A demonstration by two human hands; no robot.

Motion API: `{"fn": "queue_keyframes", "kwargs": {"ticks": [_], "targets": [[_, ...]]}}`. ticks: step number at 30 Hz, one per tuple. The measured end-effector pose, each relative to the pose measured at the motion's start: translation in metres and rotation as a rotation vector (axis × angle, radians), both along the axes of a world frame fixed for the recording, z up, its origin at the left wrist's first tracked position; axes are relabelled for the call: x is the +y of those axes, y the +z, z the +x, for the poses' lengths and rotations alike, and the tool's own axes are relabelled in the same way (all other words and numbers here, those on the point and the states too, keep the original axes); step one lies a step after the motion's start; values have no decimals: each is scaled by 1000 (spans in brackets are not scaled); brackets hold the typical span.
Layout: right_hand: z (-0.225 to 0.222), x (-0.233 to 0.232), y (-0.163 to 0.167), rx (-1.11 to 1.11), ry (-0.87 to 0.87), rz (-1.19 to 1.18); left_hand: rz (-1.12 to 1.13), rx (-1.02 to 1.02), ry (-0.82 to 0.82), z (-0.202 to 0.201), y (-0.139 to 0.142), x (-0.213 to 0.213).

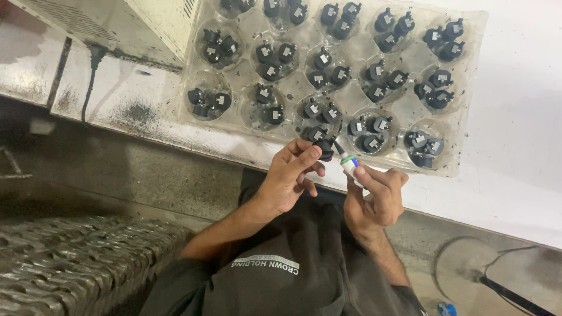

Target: The person picks black plastic plugs one at a time from a blister tray and applies glue to each plug using a small squeeze bottle, then places the plug back into the tray. At one point the person wipes their hands with a dark cloth before resuming gluing.

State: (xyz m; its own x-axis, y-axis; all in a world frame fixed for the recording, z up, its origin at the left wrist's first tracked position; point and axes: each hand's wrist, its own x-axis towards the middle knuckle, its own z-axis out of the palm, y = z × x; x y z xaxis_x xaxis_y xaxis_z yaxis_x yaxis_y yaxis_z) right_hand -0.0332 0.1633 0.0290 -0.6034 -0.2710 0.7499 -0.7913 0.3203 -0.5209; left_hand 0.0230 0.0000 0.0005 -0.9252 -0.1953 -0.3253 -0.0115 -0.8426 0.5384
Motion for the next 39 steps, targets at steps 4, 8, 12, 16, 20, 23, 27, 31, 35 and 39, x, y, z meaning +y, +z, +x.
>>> {"fn": "queue_keyframes", "kwargs": {"ticks": [4,8,12,16,20,23,27,31,35,39], "targets": [[1,-1,2,-15,-3,5,-11,-7,8,0,1,0],[2,-1,2,-35,1,-2,-7,-11,23,0,1,1],[3,0,1,-55,10,-3,-22,-21,7,0,2,0],[3,0,-1,-62,5,-7,-19,-17,3,2,3,-1],[3,-1,-1,-59,7,-16,-14,-7,8,2,2,-1],[4,0,0,-64,12,-14,-13,-6,4,2,1,-1],[1,5,0,-78,51,88,-17,-43,-5,1,-1,-6],[-6,11,-12,-164,42,135,-241,3,63,2,-2,-27],[-18,34,-29,-285,-53,-9,-1139,-88,357,13,2,-59],[-50,66,-43,-405,-251,-287,-2088,-327,489,14,5,-80]]}}
